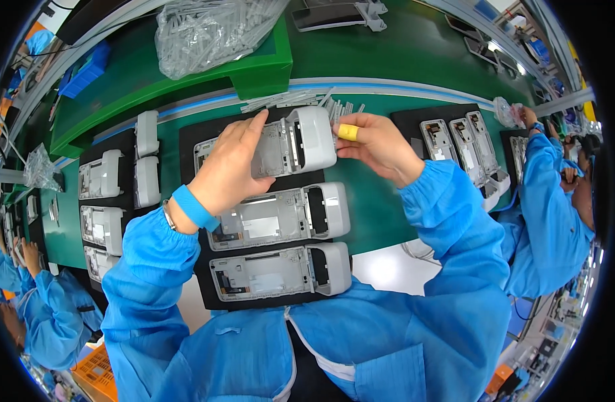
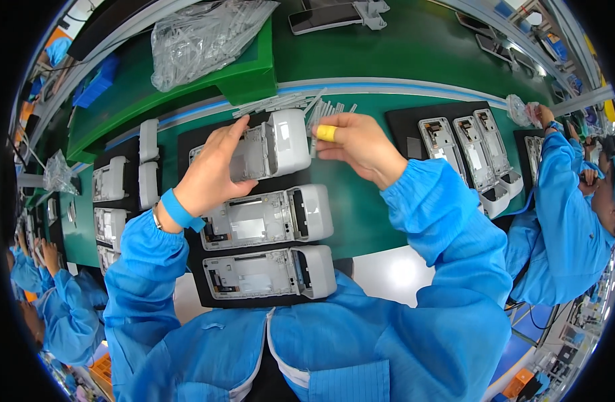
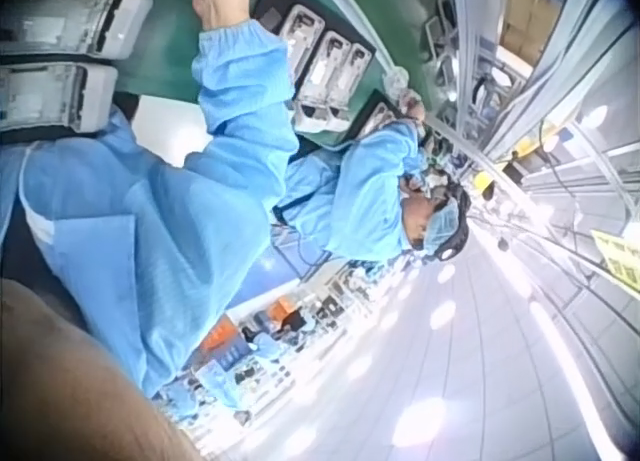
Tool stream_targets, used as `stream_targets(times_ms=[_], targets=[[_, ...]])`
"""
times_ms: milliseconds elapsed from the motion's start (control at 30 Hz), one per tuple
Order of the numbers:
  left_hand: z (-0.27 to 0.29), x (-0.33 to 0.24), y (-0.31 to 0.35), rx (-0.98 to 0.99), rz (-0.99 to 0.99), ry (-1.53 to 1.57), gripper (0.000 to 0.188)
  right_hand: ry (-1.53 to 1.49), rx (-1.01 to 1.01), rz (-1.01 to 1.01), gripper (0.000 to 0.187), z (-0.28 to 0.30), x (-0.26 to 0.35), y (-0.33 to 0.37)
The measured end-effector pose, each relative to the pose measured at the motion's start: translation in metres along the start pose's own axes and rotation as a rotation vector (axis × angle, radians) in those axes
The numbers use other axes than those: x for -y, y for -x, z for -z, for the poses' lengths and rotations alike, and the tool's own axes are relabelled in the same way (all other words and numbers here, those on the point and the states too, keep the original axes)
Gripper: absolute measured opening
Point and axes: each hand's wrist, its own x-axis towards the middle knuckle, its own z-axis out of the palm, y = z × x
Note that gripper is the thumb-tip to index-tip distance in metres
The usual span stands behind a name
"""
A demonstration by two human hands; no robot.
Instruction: The person assembles small plastic components and metal pins into electronic device housings from an assembly tray, using a small hand tool.
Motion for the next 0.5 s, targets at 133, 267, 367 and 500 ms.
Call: stream_targets(times_ms=[133, 267, 367, 500], targets=[[0.001, -0.001, 0.002, 0.013, 0.015, 0.01, 0.093, -0.353, 0.09, -0.03, 0.024, -0.022, -0.013, -0.012], [0.003, 0.002, 0.005, -0.012, 0.006, 0.023, 0.093, -0.333, 0.175, -0.088, 0.024, -0.04, -0.014, -0.006], [0.001, 0.001, 0.003, 0.001, -0.006, 0.009, 0.093, -0.338, 0.156, -0.05, 0.025, -0.041, -0.014, -0.003], [0.0, 0.003, 0.006, -0.011, -0.007, 0.022, 0.093, -0.279, 0.144, -0.019, 0.027, -0.045, -0.014, -0.004]])
